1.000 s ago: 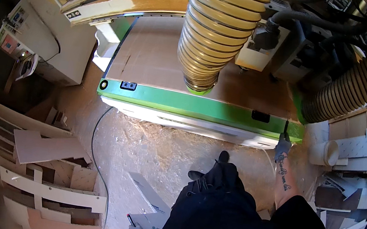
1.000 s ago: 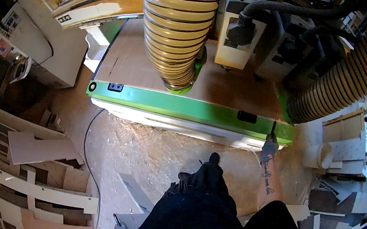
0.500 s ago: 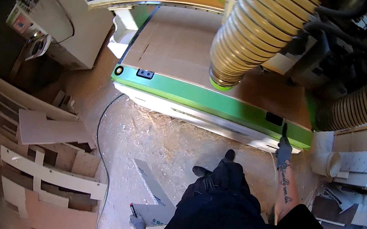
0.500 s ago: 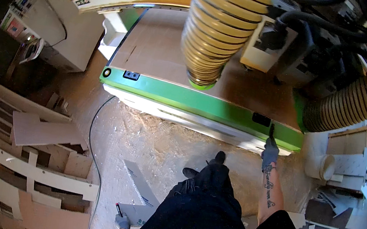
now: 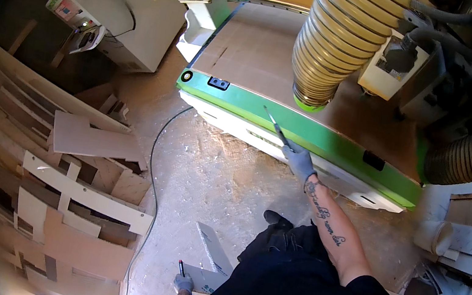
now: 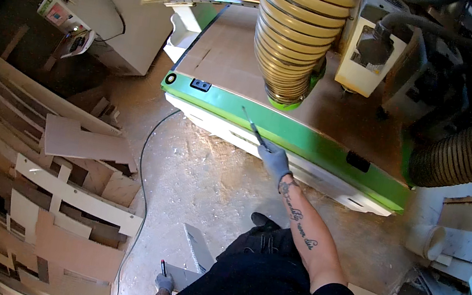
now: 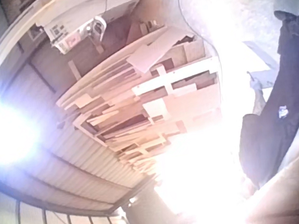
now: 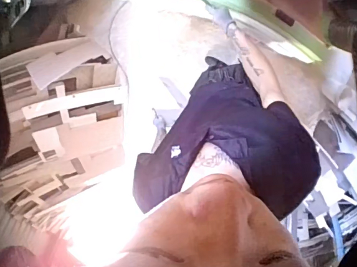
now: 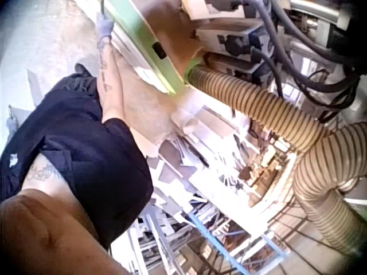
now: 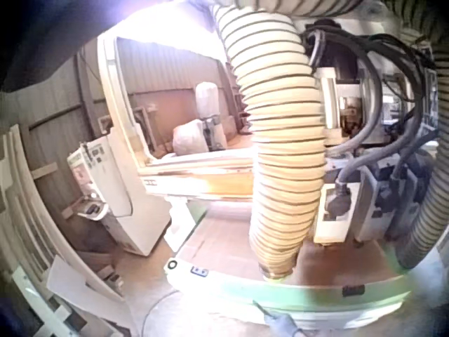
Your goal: The person operates a CNC cutting machine in a workshop, using a computer interface to control the equipment. They mark large white panels with a red marker, load them onto the machine bed, and retrieve cut pieces. The person also consults a paper list and moves materials around the workspace.
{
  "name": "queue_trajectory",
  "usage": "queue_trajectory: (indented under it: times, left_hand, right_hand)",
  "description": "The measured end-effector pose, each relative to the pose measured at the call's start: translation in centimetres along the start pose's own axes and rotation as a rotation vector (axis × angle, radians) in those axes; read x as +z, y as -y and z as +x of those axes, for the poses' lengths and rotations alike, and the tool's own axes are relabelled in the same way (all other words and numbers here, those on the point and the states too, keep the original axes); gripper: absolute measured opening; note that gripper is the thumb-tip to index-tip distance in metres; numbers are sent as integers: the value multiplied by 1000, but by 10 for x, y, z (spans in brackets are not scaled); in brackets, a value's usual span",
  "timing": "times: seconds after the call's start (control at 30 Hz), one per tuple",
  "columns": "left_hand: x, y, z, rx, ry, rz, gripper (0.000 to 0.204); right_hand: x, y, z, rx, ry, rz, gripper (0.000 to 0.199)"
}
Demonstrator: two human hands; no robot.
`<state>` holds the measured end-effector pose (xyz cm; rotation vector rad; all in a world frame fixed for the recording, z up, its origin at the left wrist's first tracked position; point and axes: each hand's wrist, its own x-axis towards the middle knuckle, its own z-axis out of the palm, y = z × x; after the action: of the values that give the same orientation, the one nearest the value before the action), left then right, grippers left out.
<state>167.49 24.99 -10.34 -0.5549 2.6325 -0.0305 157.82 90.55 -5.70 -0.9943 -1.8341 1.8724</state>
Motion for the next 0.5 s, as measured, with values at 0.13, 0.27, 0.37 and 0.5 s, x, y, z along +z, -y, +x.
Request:
queue_trajectory:
  times: [0.13,0.27,0.37,0.5]
  left_hand:
    - [-8,16,-27,-69,-33,-34,45]
    - [-30,18,-32,0,-127,-141,40]
    - [-16,69,-30,128,-256,-108,37]
    - [-23,66,2,159,-304,-74,35]
  right_hand:
    - [14,-2,-16,123,-45,-37,41]
    - [-18,-43,-19,-227,-170,5,42]
    - [-33,-40,-52,175,-276,128,45]
    - [-100,-80,-77,225,-645,212,48]
